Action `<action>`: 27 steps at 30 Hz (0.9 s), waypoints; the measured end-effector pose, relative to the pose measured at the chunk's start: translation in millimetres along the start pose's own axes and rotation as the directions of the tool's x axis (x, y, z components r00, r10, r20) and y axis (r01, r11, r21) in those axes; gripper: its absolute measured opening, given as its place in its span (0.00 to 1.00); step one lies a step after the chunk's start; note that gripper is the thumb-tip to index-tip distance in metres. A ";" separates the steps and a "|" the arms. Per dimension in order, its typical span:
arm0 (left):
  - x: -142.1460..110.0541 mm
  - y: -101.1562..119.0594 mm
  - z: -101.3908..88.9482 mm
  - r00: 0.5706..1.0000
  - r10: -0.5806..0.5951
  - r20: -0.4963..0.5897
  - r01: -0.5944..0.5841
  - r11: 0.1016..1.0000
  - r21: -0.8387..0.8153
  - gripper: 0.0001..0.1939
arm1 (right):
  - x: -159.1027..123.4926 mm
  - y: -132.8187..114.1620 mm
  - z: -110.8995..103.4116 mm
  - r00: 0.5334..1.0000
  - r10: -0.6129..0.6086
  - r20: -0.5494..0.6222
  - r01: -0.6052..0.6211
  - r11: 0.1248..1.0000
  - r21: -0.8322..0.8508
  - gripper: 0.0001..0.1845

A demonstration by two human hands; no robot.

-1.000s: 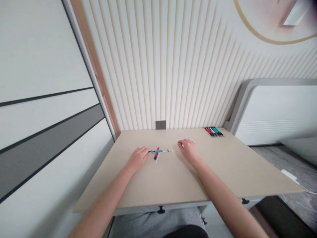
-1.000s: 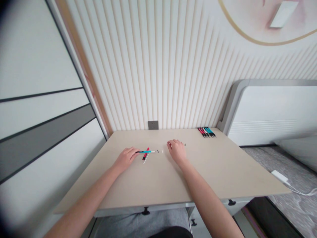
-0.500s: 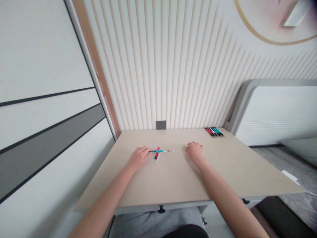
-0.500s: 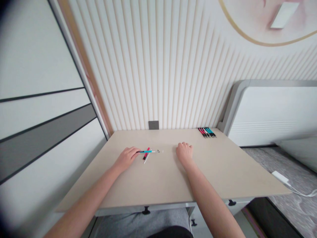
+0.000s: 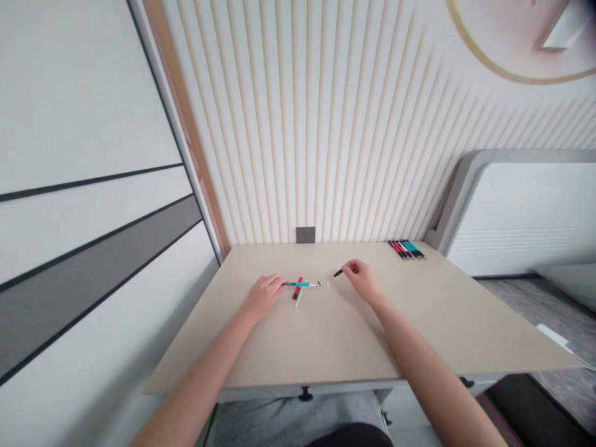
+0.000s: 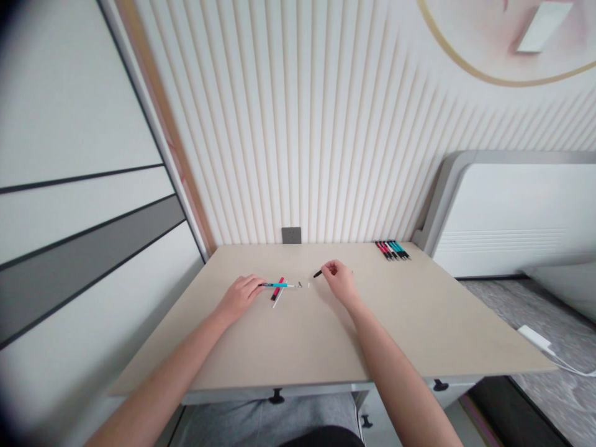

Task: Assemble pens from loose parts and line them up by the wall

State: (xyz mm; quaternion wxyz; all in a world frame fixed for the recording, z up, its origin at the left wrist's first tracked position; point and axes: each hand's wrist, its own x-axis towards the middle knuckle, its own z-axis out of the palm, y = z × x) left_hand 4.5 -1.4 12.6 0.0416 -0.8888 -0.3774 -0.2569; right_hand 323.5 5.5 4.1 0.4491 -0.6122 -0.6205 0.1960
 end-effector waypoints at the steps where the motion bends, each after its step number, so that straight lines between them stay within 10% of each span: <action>1: -0.2 -0.1 -0.1 1.000 -0.008 -0.002 0.008 1.000 0.003 0.11 | 0.9 -0.3 1.4 1.000 0.011 0.025 -0.013 0.994 0.107 0.15; 5: -0.4 -0.3 -0.1 0.999 -0.041 -0.026 0.041 0.999 0.015 0.11 | 1.7 -0.5 4.3 0.993 0.010 0.119 -0.049 0.942 0.331 0.19; 27: -1.5 -1.2 -0.8 0.997 -0.061 -0.045 0.061 0.998 0.012 0.10 | -8.5 -11.0 15.0 0.955 0.009 0.295 -0.138 0.898 0.419 0.21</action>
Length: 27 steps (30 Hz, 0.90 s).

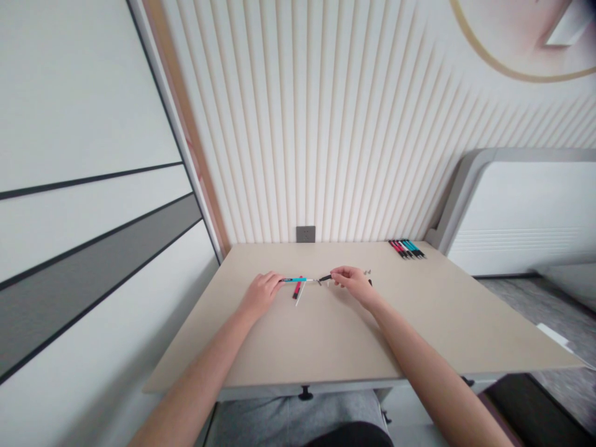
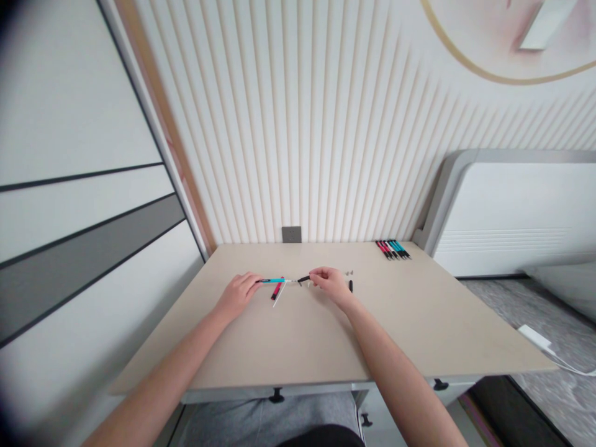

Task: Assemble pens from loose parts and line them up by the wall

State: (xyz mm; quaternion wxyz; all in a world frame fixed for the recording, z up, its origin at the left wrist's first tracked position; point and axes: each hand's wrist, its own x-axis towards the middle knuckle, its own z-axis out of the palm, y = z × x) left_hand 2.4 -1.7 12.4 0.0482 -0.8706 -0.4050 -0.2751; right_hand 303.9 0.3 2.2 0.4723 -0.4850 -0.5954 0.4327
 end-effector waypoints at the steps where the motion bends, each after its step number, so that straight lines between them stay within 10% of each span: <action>1: 0.0 0.3 -0.3 1.000 -0.001 0.001 0.001 1.000 -0.001 0.10 | 0.1 0.3 0.1 1.000 0.003 -0.001 -0.003 1.000 0.018 0.21; 16: 1.3 7.9 0.7 0.992 0.116 0.041 -0.116 0.993 0.006 0.12 | -5.6 -1.2 14.7 0.988 -0.002 0.151 -0.032 0.974 0.223 0.22; 27: 2.2 10.5 -1.4 0.994 0.112 -0.016 -0.111 0.993 0.029 0.11 | -9.7 -6.2 19.7 0.981 -0.034 0.193 0.034 0.999 -0.001 0.23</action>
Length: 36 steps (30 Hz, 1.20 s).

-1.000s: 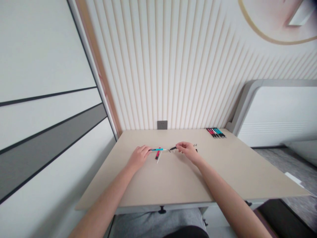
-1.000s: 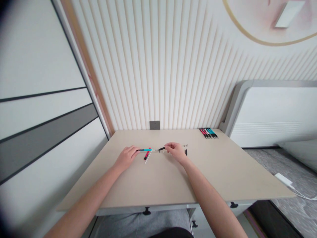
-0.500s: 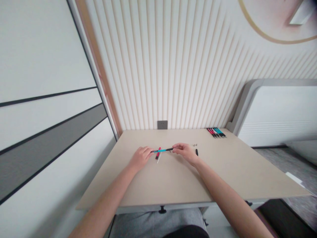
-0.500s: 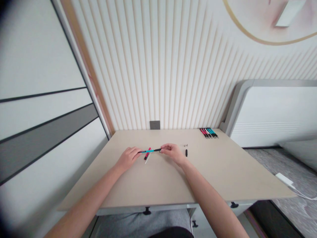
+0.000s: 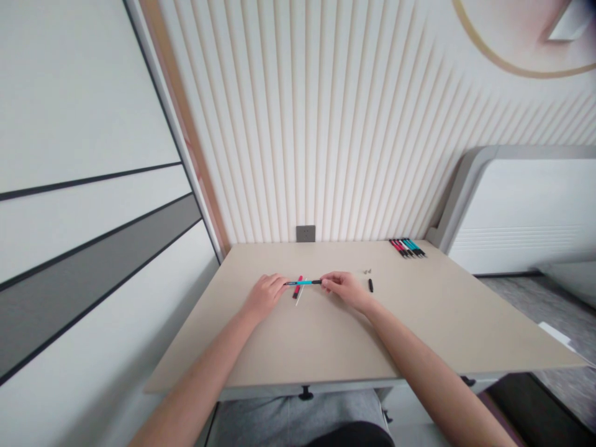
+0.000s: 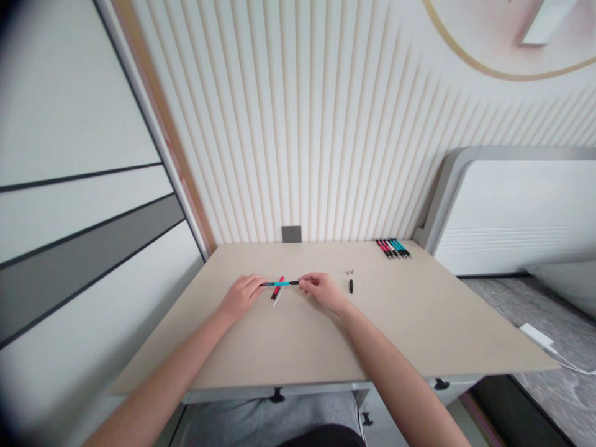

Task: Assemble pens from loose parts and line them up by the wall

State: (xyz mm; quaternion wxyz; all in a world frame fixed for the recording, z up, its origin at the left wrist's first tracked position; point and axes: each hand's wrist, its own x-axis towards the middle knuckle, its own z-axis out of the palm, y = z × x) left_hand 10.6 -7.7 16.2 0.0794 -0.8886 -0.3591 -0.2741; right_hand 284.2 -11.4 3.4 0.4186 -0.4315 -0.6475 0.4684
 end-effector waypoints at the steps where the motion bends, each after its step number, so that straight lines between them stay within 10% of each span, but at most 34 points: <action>1: -0.1 0.0 -0.1 1.000 -0.006 -0.003 0.006 1.000 -0.002 0.11 | -0.6 -1.1 0.4 1.000 -0.001 0.004 0.001 1.000 -0.025 0.24; 10: 0.7 0.1 1.1 1.000 0.022 -0.004 -0.022 1.000 -0.009 0.11 | -4.5 -0.2 6.0 0.996 0.084 -0.020 -0.086 0.985 -0.153 0.32; 18: -1.1 -3.8 2.3 0.999 -0.015 -0.036 0.014 1.000 -0.021 0.11 | -2.4 -0.7 0.2 0.986 -0.159 -0.055 0.141 0.960 -0.243 0.22; 26: 0.1 -1.0 0.0 0.999 0.036 -0.007 -0.036 0.999 -0.015 0.10 | -6.9 -5.8 2.5 0.999 -0.018 -0.034 0.005 0.937 -0.350 0.30; 36: -0.6 -1.3 -0.5 1.000 0.015 -0.012 -0.015 1.000 -0.021 0.10 | -8.3 -7.7 2.5 0.986 -0.168 -0.017 0.147 0.902 -0.407 0.16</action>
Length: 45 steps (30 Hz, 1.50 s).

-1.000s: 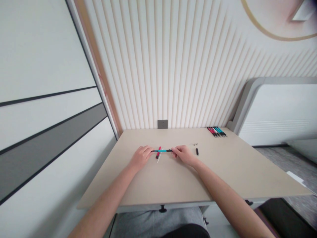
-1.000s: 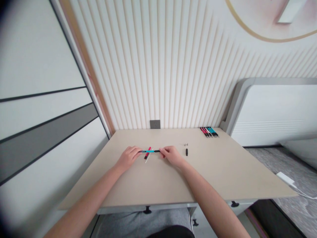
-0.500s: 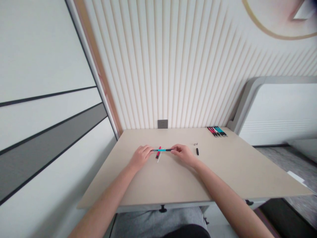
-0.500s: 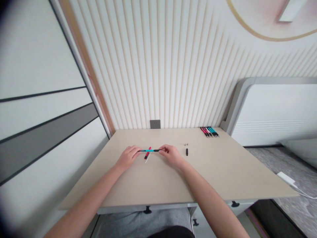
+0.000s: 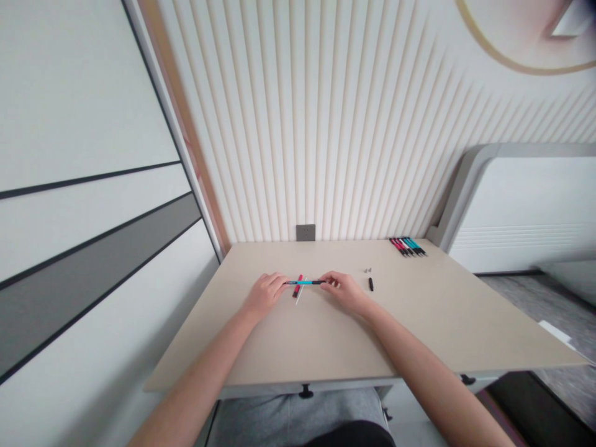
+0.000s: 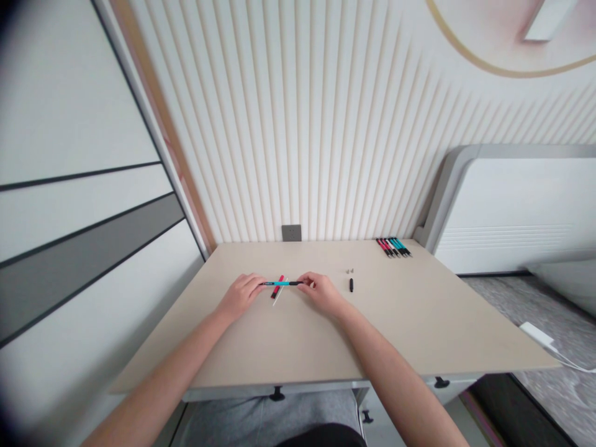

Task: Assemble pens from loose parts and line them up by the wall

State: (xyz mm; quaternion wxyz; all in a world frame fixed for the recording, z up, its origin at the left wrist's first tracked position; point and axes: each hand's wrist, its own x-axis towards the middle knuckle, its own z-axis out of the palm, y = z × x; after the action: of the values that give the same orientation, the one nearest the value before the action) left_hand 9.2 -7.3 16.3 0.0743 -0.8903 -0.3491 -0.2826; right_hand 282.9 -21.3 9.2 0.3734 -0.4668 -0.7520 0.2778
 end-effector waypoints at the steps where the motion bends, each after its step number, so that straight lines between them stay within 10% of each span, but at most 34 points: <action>1: 0.1 0.2 0.4 1.000 0.003 0.002 -0.003 1.000 -0.002 0.11 | -0.4 0.5 0.5 1.000 0.026 0.016 -0.026 1.000 -0.016 0.18; 5: 0.8 0.2 1.8 1.000 0.016 0.003 -0.016 1.000 0.001 0.11 | -0.5 2.1 1.3 0.993 0.109 0.044 -0.107 0.993 -0.041 0.29; 14: 0.1 -0.3 0.5 1.000 0.001 0.009 -0.001 1.000 -0.003 0.10 | 0.3 -1.9 0.9 0.998 -0.057 0.001 0.057 0.997 -0.055 0.12; 19: 0.7 0.6 2.1 1.000 0.025 0.013 -0.025 1.000 -0.006 0.10 | -1.2 -2.3 0.9 0.997 0.069 0.036 -0.065 0.993 -0.099 0.29; 28: -0.1 -1.2 1.5 1.000 0.013 0.007 -0.013 1.000 0.012 0.09 | 1.2 -0.4 0.4 0.999 -0.039 -0.006 0.039 0.997 -0.061 0.10; 34: 0.6 0.3 1.2 0.999 0.040 0.011 -0.041 0.999 0.024 0.09 | -3.1 -5.8 -2.4 0.994 0.001 0.111 0.013 0.993 -0.119 0.22; 45: 1.1 0.9 -0.1 0.999 0.043 0.015 -0.043 0.999 0.021 0.10 | -1.0 -4.0 -2.6 0.995 -0.076 0.059 0.085 0.984 -0.159 0.11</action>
State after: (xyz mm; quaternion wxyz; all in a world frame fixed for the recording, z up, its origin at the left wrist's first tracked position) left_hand 10.4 -7.4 17.1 0.0873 -0.8988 -0.3335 -0.2707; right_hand 283.3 -23.7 13.4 0.3251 -0.4572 -0.8000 0.2128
